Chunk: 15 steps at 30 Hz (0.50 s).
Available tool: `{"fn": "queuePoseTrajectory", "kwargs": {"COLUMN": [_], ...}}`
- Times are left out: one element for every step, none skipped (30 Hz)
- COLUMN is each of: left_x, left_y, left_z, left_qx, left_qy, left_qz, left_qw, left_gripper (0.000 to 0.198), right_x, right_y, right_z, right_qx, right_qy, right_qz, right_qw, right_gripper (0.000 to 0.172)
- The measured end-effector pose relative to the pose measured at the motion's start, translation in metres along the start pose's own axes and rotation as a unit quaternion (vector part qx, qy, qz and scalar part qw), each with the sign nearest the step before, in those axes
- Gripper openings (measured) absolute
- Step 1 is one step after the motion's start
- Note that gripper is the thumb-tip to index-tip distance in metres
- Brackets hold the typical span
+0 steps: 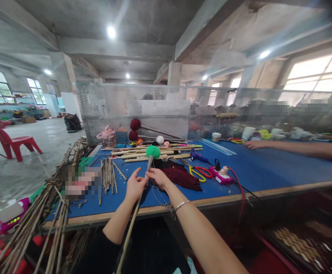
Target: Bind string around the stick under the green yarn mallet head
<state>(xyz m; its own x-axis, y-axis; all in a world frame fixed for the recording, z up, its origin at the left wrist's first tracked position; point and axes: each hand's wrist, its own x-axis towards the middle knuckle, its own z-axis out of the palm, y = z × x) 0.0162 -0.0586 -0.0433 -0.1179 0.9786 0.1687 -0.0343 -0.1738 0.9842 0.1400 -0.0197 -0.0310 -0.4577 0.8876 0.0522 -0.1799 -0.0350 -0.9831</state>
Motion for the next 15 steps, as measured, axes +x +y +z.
{"fn": "queuePoseTrajectory", "kwargs": {"left_x": [0.0000, 0.0001, 0.0003, 0.0004, 0.0006, 0.0007, 0.0007, 0.0006, 0.0004, 0.0002, -0.0002, -0.0007, -0.0014, -0.0020, -0.0028], "left_y": [0.0010, 0.0018, 0.0022, 0.0022, 0.0018, 0.0011, 0.0002, -0.0007, -0.0015, -0.0019, -0.0018, -0.0012, 0.0000, 0.0017, 0.0038], "left_z": [0.0003, 0.0006, 0.0009, 0.0011, 0.0012, 0.0011, 0.0008, 0.0004, -0.0001, -0.0006, -0.0011, -0.0014, -0.0015, -0.0013, -0.0009], "left_qx": [-0.021, -0.040, -0.054, -0.059, -0.058, -0.050, -0.038, -0.024, -0.010, 0.003, 0.011, 0.013, 0.008, -0.001, -0.015], "left_qy": [-0.006, -0.015, -0.025, -0.035, -0.043, -0.043, -0.037, -0.026, -0.012, 0.002, 0.013, 0.018, 0.018, 0.014, 0.008], "left_qz": [-0.016, -0.030, -0.040, -0.047, -0.050, -0.048, -0.041, -0.030, -0.016, -0.001, 0.011, 0.019, 0.021, 0.018, 0.011], "left_qw": [1.000, 0.999, 0.997, 0.997, 0.996, 0.997, 0.998, 0.999, 1.000, 1.000, 1.000, 1.000, 1.000, 1.000, 1.000], "left_gripper": [0.074, 0.077, 0.078, 0.078, 0.076, 0.073, 0.069, 0.065, 0.062, 0.060, 0.061, 0.063, 0.066, 0.069, 0.073], "right_x": [0.0001, 0.0003, 0.0007, 0.0012, 0.0016, 0.0020, 0.0023, 0.0025, 0.0025, 0.0024, 0.0022, 0.0020, 0.0017, 0.0016, 0.0014], "right_y": [0.0004, 0.0009, 0.0014, 0.0020, 0.0024, 0.0027, 0.0029, 0.0029, 0.0028, 0.0026, 0.0024, 0.0022, 0.0021, 0.0021, 0.0023], "right_z": [-0.0005, -0.0011, -0.0017, -0.0023, -0.0027, -0.0029, -0.0030, -0.0029, -0.0026, -0.0024, -0.0021, -0.0019, -0.0019, -0.0020, -0.0023], "right_qx": [-0.001, -0.004, -0.006, -0.009, -0.012, -0.015, -0.016, -0.016, -0.015, -0.014, -0.014, -0.015, -0.015, -0.016, -0.015], "right_qy": [-0.001, -0.002, -0.002, -0.001, 0.001, 0.003, 0.007, 0.010, 0.013, 0.014, 0.017, 0.018, 0.021, 0.021, 0.019], "right_qz": [0.000, 0.002, 0.004, 0.006, 0.007, 0.006, 0.005, 0.003, 0.002, 0.002, 0.003, 0.004, 0.003, 0.002, 0.001], "right_qw": [1.000, 1.000, 1.000, 1.000, 1.000, 1.000, 1.000, 1.000, 1.000, 1.000, 1.000, 1.000, 1.000, 1.000, 1.000], "right_gripper": [0.031, 0.031, 0.030, 0.030, 0.030, 0.029, 0.028, 0.028, 0.027, 0.026, 0.026, 0.026, 0.026, 0.027, 0.028]}}
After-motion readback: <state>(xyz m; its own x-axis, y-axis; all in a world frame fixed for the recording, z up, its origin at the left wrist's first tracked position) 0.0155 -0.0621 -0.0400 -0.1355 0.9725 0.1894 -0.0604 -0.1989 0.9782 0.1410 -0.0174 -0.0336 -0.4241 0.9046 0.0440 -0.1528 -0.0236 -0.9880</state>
